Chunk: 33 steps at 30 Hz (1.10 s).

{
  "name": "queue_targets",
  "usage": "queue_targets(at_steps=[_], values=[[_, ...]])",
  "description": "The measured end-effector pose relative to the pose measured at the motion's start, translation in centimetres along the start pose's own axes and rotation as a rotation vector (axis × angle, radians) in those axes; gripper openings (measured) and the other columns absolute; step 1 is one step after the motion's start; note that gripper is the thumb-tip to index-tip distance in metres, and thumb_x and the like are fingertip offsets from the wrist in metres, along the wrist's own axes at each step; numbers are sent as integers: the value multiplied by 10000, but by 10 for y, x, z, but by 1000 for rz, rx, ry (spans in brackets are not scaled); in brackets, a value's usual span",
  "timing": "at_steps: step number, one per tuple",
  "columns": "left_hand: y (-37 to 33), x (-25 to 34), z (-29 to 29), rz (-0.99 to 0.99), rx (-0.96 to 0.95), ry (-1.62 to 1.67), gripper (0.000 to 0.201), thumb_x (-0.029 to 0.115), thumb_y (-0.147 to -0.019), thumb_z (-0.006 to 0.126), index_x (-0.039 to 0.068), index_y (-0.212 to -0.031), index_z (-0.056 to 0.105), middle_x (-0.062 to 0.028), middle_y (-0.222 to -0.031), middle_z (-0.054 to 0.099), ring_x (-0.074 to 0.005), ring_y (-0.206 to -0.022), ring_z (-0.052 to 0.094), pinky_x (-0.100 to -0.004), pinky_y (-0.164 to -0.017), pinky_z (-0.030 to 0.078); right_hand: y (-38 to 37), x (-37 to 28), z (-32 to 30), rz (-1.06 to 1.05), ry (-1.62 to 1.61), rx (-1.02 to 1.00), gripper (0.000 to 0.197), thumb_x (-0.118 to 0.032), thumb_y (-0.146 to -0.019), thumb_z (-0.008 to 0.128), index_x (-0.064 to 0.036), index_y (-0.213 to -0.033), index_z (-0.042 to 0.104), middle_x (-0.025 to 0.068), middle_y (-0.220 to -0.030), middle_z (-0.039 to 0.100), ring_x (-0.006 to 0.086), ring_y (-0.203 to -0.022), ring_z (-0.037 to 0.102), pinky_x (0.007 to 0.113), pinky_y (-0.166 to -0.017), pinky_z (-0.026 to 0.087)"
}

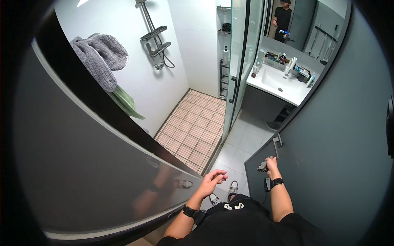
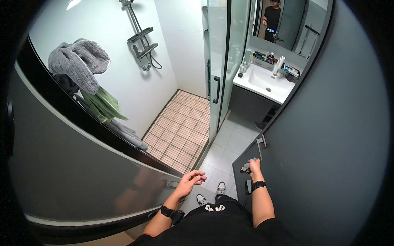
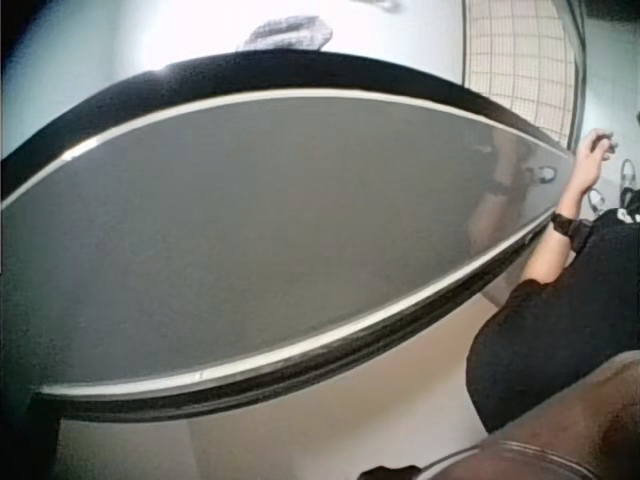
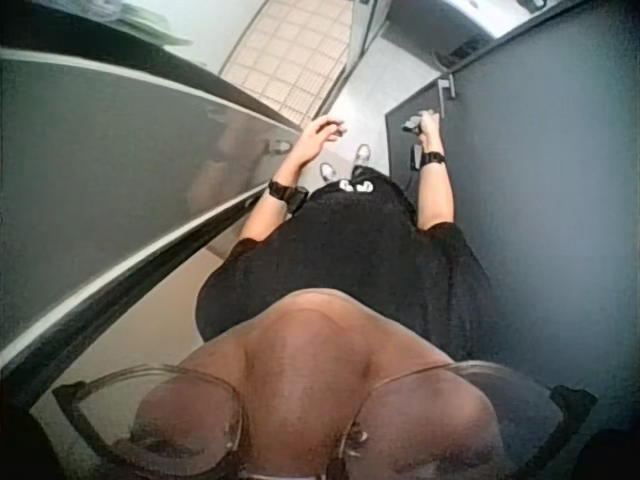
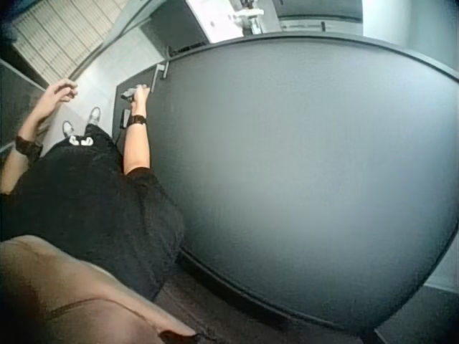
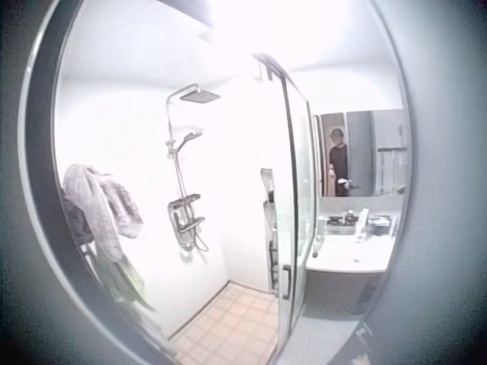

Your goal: The person cleans a shower shelf and shower head with a cloth, wiping the surfaces and handling the detachable shower head.

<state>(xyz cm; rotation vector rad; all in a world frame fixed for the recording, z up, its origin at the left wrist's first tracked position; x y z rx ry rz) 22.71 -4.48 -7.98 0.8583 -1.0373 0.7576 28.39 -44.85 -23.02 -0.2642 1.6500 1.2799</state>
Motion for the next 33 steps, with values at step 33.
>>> queue_targets(at_steps=[33], values=[[-253,41,129,-120,-271,-179,351,269,-1140,589,59,-1417,637,-38,-1234,748,-128,-1097,682,-297,-962,543,-74,-94,-47,156,-566,-168,208,-74,-1010,543,-68,-1211,492,134,-1295,702,265,-1034,626,542,-813,587]])
Point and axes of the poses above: each hand's wrist, its own y-axis away from the middle knuckle, its own z-axis out of the palm, x = y × z, the point moved 6 cm from there along -y, towards the middle knuckle
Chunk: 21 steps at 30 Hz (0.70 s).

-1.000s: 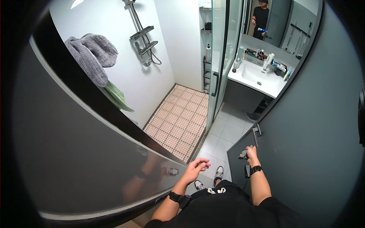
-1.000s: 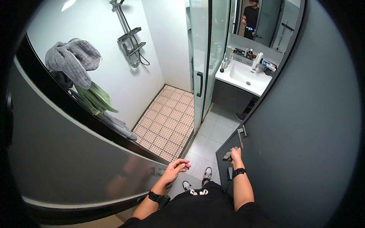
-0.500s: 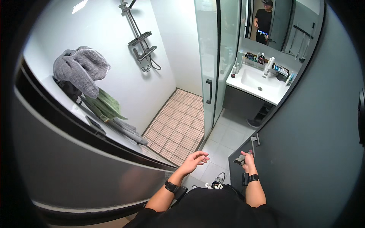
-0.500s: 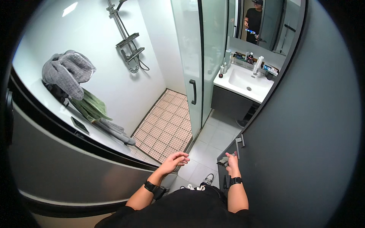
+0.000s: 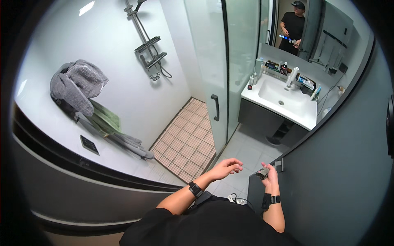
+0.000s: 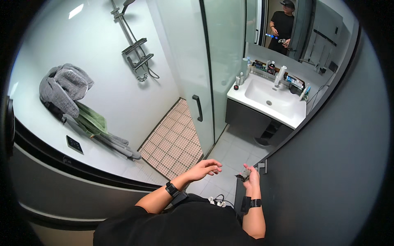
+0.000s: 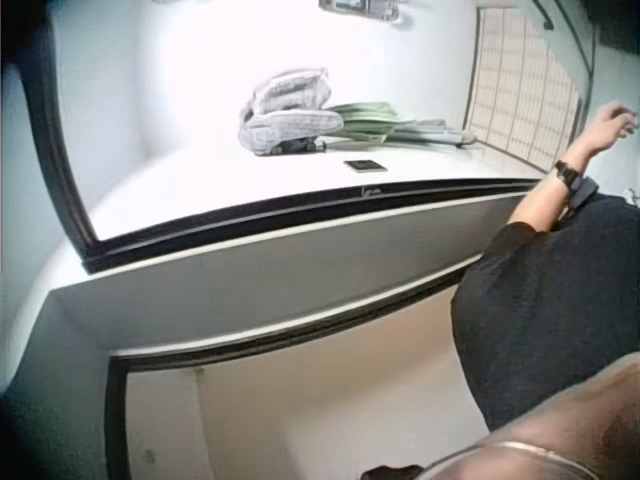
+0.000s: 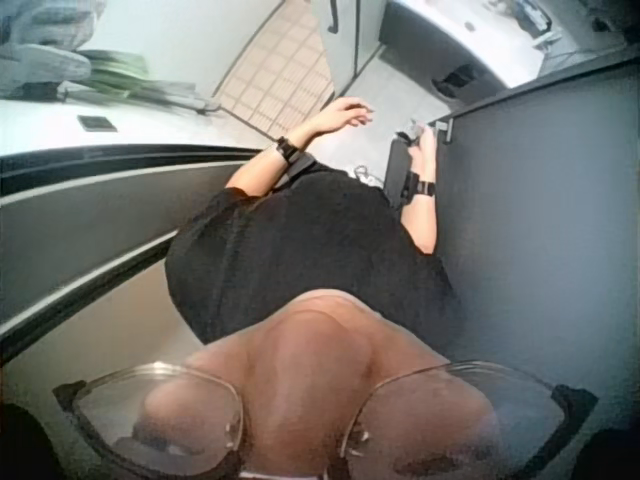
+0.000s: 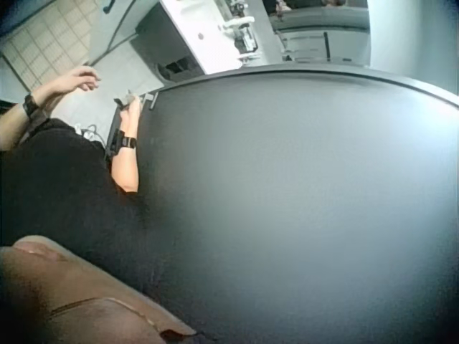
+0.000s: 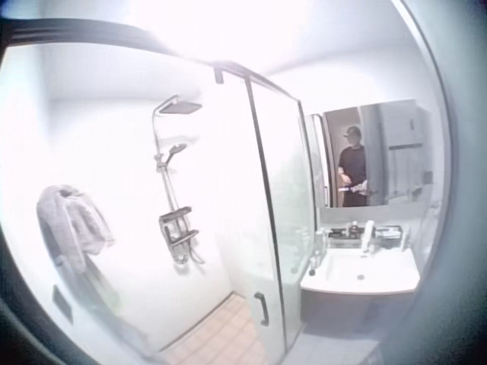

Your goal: The person cleans a shower shelf and shower head with a cloth, wiping the surfaces and handling the detachable shower head.

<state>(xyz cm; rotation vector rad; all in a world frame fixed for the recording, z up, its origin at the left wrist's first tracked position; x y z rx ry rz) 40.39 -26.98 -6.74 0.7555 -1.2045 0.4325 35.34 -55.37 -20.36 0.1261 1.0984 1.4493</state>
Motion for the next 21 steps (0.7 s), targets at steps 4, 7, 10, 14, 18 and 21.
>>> queue_targets(at_steps=[4,7,10,14,18,21], values=[[-56,30,31,67,-110,-190,420,272,-1124,620,46,-1478,604,-65,-1273,726,-139,-1085,670,-312,-955,547,-2,-27,3,-92,95,-10,142,-137,-1048,551,-48,-1158,540,140,-1237,710,261,-979,645,521,-781,593],[-104,68,69,312,-194,-440,544,260,-1082,668,55,-1567,531,-162,-1384,681,-256,-1209,663,-407,-1069,519,-8,-35,-9,-95,64,19,95,-144,-1040,568,-57,-1076,577,120,-1123,711,256,-880,659,478,-741,595],[-148,131,124,662,-214,-736,736,337,-1049,688,63,-1665,392,-234,-1599,514,-394,-1473,472,-496,-1238,363,-22,-42,-39,-95,13,25,91,-133,-1024,576,-69,-966,607,90,-992,698,242,-791,665,420,-707,593],[-217,151,209,817,-317,-608,888,449,-1057,651,20,-1719,243,-271,-1722,349,-452,-1588,313,-518,-1307,262,-44,-59,-70,-67,-87,-160,174,-185,-1048,579,-54,-1060,693,51,-946,695,204,-828,691,389,-752,600],[-233,157,247,721,-369,-461,896,535,-1081,572,22,-1719,208,-291,-1685,384,-459,-1564,340,-520,-1302,261,20,-91,-12,-137,-78,166,327,-305,-1078,648,-22,-1237,691,95,-1165,723,206,-1024,721,405,-868,609],[-242,181,258,686,-486,-436,858,542,-1071,589,12,-1671,282,-304,-1588,482,-456,-1507,409,-527,-1261,315,-47,-101,-105,-288,-84,162,240,-258,-1109,629,-79,-1245,712,53,-1161,754,203,-1042,729,371,-873,595]])
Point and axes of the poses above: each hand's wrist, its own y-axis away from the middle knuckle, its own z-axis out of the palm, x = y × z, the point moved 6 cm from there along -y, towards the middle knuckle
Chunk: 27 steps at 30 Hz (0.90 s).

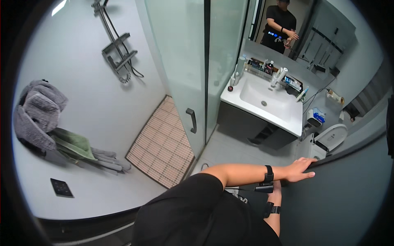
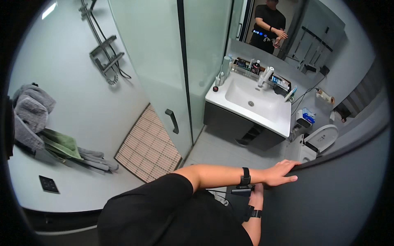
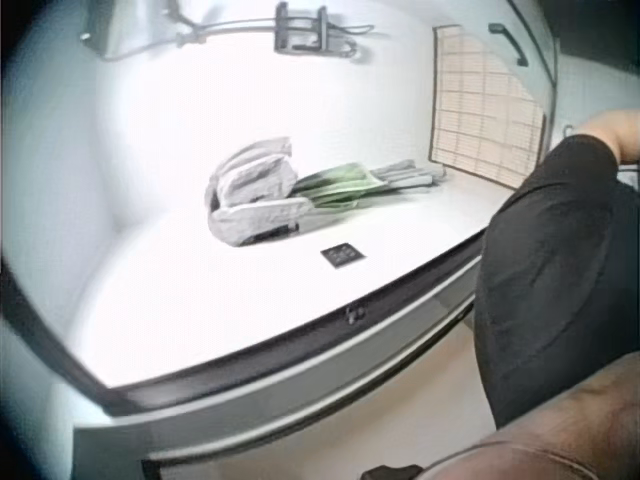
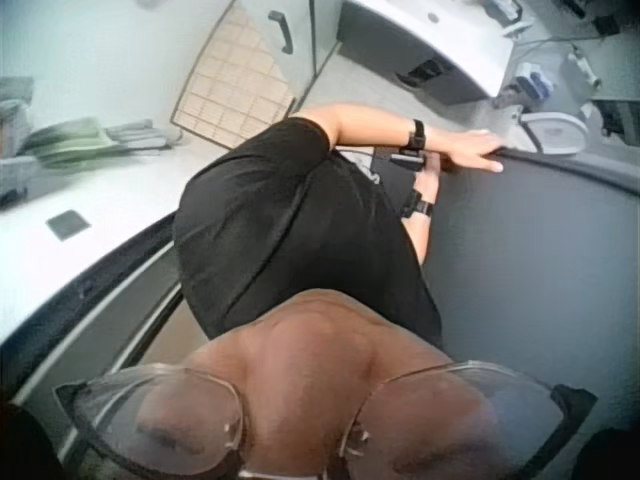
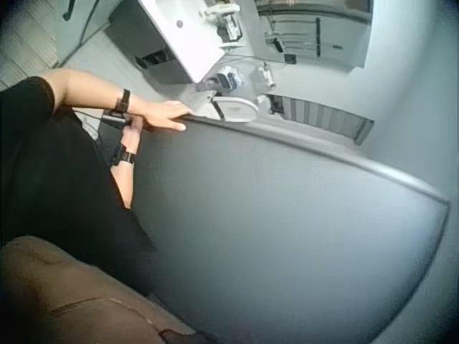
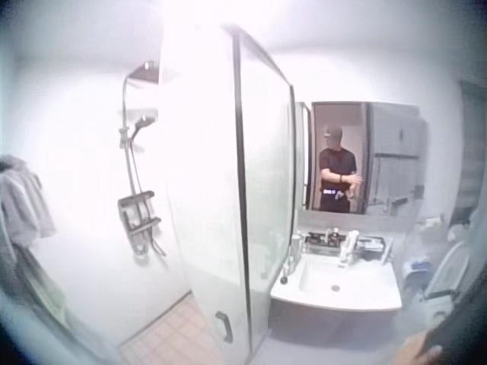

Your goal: The person cleans a shower shelf and shower head with a cloth, wiping the surfaces and handling the detachable shower head.

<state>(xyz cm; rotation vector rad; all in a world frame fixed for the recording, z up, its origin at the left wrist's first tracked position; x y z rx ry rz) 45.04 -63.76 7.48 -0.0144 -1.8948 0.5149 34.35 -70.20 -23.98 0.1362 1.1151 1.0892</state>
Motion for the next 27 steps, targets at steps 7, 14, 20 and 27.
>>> queue_targets(at_steps=[7,14,20,27], values=[[-45,-31,6,14,-244,240,817,572,-1051,614,66,-1630,341,-291,-1484,569,-467,-1431,472,-548,-1199,381,-6,-37,51,60,206,144,312,-331,-1054,652,-96,-1258,674,76,-1168,728,233,-990,707,419,-852,586],[-36,-37,2,71,-385,89,974,606,-1071,562,65,-1752,123,-363,-1634,415,-509,-1548,347,-567,-1277,292,-63,-38,137,137,389,113,399,-404,-998,675,-114,-1270,637,98,-1176,703,263,-938,685,466,-830,578],[50,-57,-95,147,-456,321,440,360,-1056,688,-2,-1306,702,-164,-1208,779,-293,-1135,730,-407,-988,555,-122,9,215,226,645,-159,460,-164,-839,630,-161,-1299,636,22,-971,591,211,-821,542,340,-789,471],[209,-90,-183,-269,-60,506,269,220,-1079,674,-21,-1187,727,-79,-1079,793,-162,-1004,735,-340,-936,572,-115,77,329,273,1148,-468,668,96,-909,703,-133,-1486,457,125,-1127,613,243,-911,687,403,-743,621]])
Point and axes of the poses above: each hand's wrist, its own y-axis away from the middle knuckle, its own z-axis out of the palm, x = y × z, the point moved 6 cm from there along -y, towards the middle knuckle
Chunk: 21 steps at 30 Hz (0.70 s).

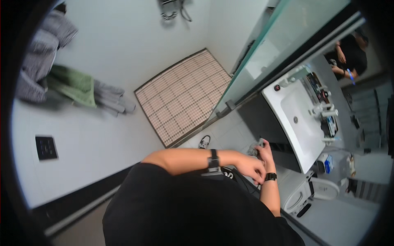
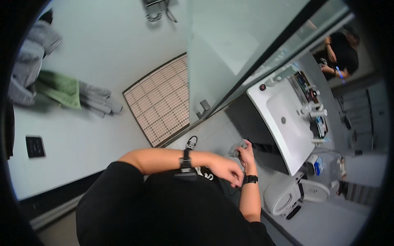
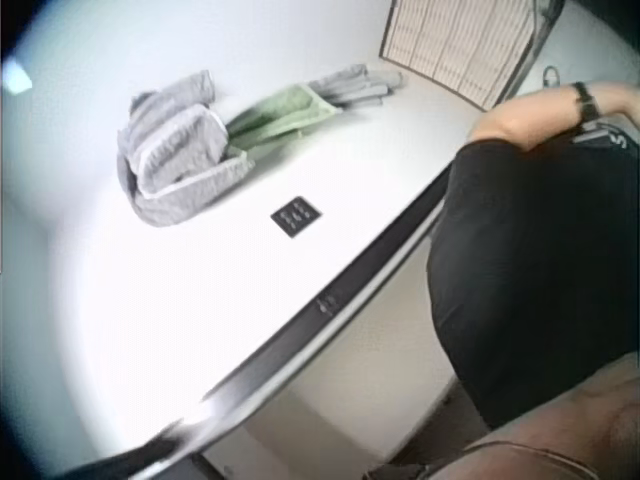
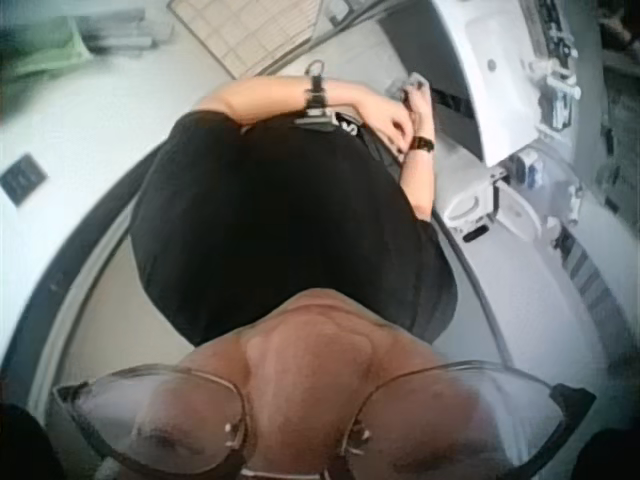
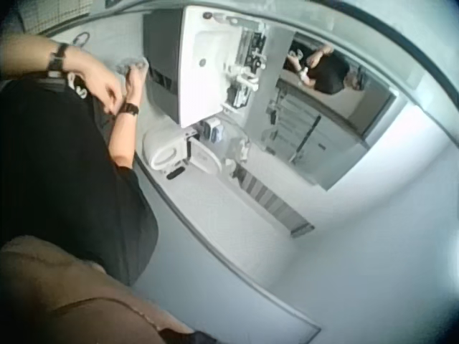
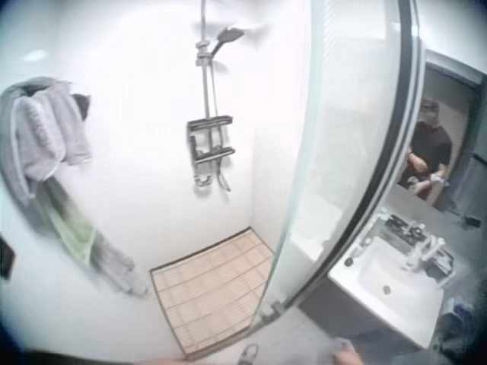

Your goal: The person cleans a shower shelf and shower head with a cloth, wiping the surfaces and handling the detachable shower head.

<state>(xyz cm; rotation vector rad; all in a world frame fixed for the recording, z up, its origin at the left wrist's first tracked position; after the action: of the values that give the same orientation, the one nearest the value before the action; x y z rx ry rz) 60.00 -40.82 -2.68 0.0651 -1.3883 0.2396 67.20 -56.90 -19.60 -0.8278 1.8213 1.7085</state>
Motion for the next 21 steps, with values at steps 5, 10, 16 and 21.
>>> queue_targets(at_steps=[5,10,16,21], values=[[173,-7,-39,-204,746,-65,176,188,-1068,685,27,-1084,753,-45,-980,764,-119,-897,706,-301,-836,580,-63,26,79,-60,432,-326,657,-178,-854,937,-29,-1383,577,32,-883,657,117,-705,621,286,-565,478],[328,-18,17,-247,1264,105,173,150,-1044,698,45,-907,712,12,-838,689,-68,-776,608,-252,-719,508,-49,36,188,-82,710,-738,412,-280,-859,936,-34,-1132,751,39,-949,698,133,-873,632,320,-735,527],[413,-48,62,-211,1792,281,264,180,-1067,645,53,-835,656,7,-798,649,-85,-756,587,-259,-752,476,-5,10,295,-153,824,-1028,262,-312,-1003,802,-81,-1104,731,-6,-779,644,113,-690,607,313,-582,501],[460,-66,42,-126,1897,256,229,145,-1074,621,22,-889,678,-3,-810,652,-98,-768,608,-266,-757,490,-21,8,385,87,752,-1027,412,-159,-962,686,-64,-1353,596,31,-864,651,124,-807,623,316,-597,493]])
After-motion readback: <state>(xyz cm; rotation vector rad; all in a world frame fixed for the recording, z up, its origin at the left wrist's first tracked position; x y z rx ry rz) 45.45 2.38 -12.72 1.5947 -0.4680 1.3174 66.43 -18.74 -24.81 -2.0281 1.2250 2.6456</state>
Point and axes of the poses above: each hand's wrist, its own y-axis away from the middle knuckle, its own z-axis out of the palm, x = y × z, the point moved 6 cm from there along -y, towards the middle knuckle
